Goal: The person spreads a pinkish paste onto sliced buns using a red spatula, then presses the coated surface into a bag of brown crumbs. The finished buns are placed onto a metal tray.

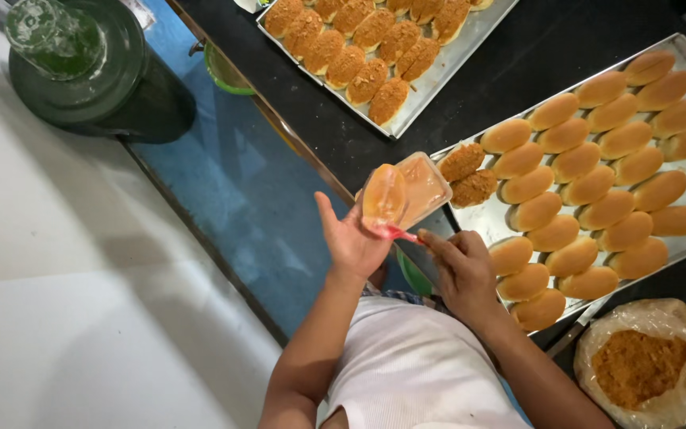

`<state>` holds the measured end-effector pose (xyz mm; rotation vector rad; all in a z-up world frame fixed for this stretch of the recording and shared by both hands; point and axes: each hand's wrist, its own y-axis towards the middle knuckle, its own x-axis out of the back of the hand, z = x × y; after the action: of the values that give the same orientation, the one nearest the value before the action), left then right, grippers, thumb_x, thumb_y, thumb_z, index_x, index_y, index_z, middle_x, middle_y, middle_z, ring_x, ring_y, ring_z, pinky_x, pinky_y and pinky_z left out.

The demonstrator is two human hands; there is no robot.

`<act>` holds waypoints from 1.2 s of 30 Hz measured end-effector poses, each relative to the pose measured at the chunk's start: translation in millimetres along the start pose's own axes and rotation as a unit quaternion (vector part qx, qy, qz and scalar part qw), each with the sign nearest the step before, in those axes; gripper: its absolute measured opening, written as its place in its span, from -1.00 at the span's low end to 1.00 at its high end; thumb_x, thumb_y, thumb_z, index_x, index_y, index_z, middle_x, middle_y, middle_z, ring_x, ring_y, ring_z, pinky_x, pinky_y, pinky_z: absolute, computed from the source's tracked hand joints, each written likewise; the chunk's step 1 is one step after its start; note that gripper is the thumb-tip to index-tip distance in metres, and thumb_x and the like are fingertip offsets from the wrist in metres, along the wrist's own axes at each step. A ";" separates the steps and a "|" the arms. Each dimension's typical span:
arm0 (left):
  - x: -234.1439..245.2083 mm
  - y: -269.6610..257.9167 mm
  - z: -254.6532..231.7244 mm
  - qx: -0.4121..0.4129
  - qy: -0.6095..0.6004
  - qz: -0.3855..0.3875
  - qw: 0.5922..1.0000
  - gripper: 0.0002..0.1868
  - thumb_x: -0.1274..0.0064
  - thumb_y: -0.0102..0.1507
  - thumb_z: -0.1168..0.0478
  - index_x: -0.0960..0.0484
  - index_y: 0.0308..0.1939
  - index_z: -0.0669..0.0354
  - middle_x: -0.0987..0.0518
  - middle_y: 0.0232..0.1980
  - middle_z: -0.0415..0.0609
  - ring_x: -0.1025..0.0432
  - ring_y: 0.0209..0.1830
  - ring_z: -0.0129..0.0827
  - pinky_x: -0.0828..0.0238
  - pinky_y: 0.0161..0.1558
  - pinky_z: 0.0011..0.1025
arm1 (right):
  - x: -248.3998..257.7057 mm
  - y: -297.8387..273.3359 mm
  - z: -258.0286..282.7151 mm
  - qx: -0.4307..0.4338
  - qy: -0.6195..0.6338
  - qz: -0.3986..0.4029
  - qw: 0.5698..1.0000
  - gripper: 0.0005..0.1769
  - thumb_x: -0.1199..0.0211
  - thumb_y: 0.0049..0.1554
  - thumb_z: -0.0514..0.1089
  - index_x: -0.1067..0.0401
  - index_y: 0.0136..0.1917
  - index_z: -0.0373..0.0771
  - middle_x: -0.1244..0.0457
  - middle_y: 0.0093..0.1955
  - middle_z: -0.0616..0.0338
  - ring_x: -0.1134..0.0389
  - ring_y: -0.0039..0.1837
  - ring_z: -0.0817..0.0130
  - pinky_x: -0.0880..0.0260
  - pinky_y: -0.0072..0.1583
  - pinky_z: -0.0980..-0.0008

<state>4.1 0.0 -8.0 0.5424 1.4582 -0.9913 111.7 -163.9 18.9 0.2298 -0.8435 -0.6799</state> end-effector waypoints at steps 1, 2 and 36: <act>-10.7 -4.6 2.6 0.001 0.000 0.000 1.000 0.21 0.22 0.09 -0.72 -0.37 0.45 0.18 -0.37 0.45 0.23 -0.20 0.49 0.16 0.09 0.55 0.14 | 3.5 3.2 2.6 0.000 0.000 -0.001 1.000 -0.70 -0.23 0.19 -0.31 -0.65 0.11 -0.06 -0.13 -0.30 0.15 -0.19 -0.31 0.10 -0.27 -0.19 0.28; -21.3 -9.2 5.5 0.002 -0.002 0.002 1.000 0.21 0.21 0.08 -0.71 -0.36 0.45 0.17 -0.38 0.44 0.24 -0.20 0.49 0.17 0.09 0.54 0.15 | 7.2 6.2 5.0 0.005 0.009 -0.006 1.000 -0.66 -0.20 0.20 -0.32 -0.65 0.14 -0.04 -0.13 -0.28 0.15 -0.19 -0.31 0.10 -0.27 -0.18 0.26; -4.0 -6.9 2.6 0.021 0.015 0.068 0.997 0.21 0.28 0.13 -0.71 -0.19 0.57 0.09 -0.28 0.53 0.17 -0.15 0.55 -0.02 -0.01 0.55 -0.09 | 16.8 63.8 -37.0 0.049 -0.084 -0.082 0.992 -0.76 -0.31 0.28 -0.33 -0.64 0.17 -0.15 -0.11 -0.21 0.03 -0.18 -0.16 0.00 -0.27 0.00 0.16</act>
<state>0.6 -4.9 -2.1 0.6806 1.4096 -0.9121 176.9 -128.3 33.2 0.3352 -1.0290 -0.8204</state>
